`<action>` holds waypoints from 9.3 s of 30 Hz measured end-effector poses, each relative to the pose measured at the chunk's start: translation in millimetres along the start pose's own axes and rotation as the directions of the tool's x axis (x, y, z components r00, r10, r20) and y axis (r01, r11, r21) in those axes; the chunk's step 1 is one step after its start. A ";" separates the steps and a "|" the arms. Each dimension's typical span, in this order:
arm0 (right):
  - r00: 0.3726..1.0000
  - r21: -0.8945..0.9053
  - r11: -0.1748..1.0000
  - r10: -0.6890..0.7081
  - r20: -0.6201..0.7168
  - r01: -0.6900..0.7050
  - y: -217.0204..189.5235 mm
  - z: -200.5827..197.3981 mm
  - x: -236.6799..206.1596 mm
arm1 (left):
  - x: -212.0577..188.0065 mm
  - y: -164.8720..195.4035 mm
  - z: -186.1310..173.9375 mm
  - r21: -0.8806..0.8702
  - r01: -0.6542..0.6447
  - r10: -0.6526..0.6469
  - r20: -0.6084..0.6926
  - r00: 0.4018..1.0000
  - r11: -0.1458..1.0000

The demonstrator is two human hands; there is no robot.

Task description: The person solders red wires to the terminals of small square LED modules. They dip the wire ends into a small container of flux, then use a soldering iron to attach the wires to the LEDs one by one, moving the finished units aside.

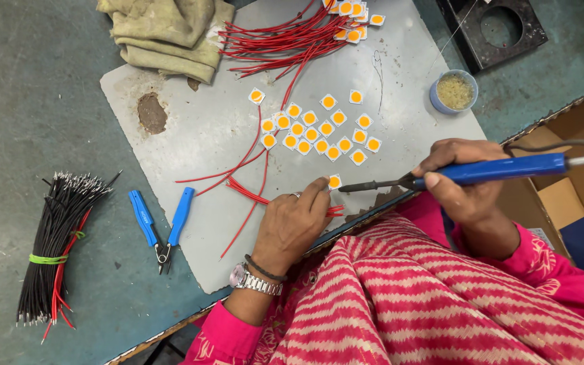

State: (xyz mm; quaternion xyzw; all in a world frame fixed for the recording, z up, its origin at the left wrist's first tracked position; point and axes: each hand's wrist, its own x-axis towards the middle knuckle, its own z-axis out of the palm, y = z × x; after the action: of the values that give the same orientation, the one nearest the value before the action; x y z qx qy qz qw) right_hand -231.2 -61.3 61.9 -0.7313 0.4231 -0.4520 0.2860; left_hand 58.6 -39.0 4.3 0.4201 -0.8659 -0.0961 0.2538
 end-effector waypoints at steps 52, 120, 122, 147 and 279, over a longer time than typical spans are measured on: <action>0.974 -0.102 0.978 -0.164 0.158 0.181 -30.9 9.2 28.6 | 6.7 7.8 2.2 -0.041 0.063 -0.062 0.027 0.998 0.997; 0.989 0.283 0.958 0.014 0.146 -0.056 24.9 67.8 64.5 | -36.5 -75.3 -46.6 -0.108 0.575 -0.555 -0.455 0.696 0.811; 0.974 0.179 0.984 -0.017 0.225 -0.024 19.5 81.7 80.3 | -35.1 -74.5 -48.9 -0.145 0.563 -0.553 -0.489 0.674 0.814; 0.973 0.260 0.965 -0.031 0.228 -0.030 18.2 84.6 79.8 | 39.5 -107.5 -69.5 -0.561 0.275 -0.576 -0.476 0.665 0.781; 0.952 -0.098 0.981 -0.134 0.277 0.167 -6.5 74.3 9.4 | -14.7 12.0 -19.7 -0.235 0.193 -0.231 -0.146 0.962 0.952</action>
State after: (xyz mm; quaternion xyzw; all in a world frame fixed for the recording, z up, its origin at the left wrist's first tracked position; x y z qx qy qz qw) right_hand -159.6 -63.8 39.2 -0.8319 0.3497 -0.3428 0.2610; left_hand 68.3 -19.0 20.4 0.4873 -0.7745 -0.1811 0.3604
